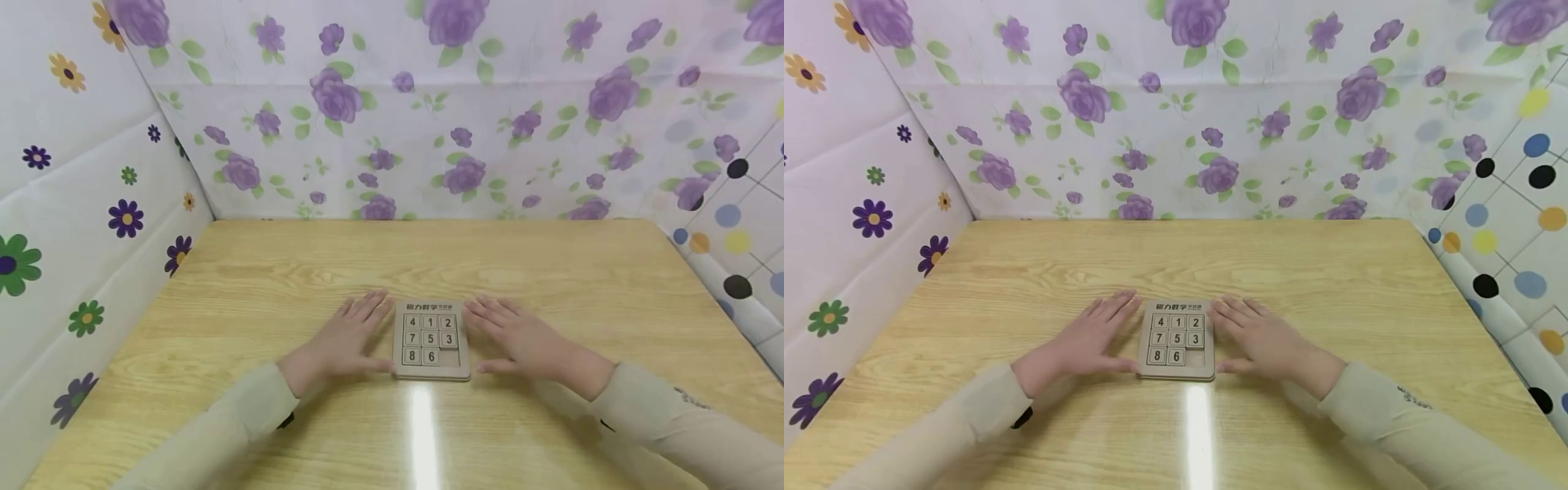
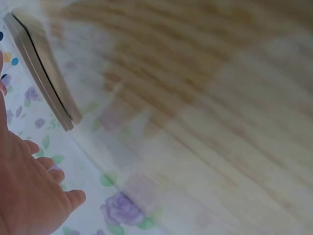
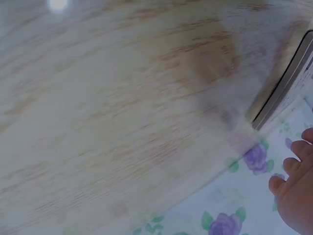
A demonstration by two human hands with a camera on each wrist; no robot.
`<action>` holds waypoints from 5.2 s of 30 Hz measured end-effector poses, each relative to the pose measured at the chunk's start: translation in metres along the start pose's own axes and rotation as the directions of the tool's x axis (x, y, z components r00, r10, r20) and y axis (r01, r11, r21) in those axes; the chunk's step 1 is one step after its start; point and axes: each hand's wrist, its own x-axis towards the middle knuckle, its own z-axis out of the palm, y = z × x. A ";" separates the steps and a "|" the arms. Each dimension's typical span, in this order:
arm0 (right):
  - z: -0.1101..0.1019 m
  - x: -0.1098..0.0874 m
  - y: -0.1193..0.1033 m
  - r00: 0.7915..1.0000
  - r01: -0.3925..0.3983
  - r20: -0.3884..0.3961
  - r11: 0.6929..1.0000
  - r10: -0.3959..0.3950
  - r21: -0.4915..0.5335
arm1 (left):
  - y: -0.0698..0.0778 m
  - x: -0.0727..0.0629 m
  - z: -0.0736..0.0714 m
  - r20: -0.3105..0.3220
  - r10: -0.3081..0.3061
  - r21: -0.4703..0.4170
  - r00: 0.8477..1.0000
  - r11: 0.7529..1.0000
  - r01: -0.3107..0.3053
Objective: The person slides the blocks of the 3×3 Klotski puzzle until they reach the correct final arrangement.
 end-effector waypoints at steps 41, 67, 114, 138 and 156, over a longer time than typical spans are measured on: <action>0.021 0.010 -0.001 0.988 0.101 0.112 0.995 -0.103 0.018 | 0.009 0.036 0.008 0.178 -0.085 -0.015 0.980 0.996 0.090; 0.016 -0.003 -0.023 0.985 0.086 0.144 0.995 -0.093 0.050 | 0.008 0.035 0.007 0.197 -0.102 -0.007 0.975 0.994 0.105; 0.014 0.016 -0.014 0.986 -0.002 0.165 0.998 -0.008 0.062 | 0.011 0.036 0.006 0.207 -0.089 -0.056 0.974 0.993 0.103; 0.010 0.035 -0.002 0.993 -0.011 0.122 0.996 0.001 0.085 | 0.007 0.037 0.009 0.218 -0.072 -0.026 0.973 0.997 0.079; 0.015 0.060 -0.011 0.979 0.017 0.201 0.996 -0.035 0.092 | 0.009 0.038 0.006 0.223 -0.068 0.008 0.973 0.998 0.068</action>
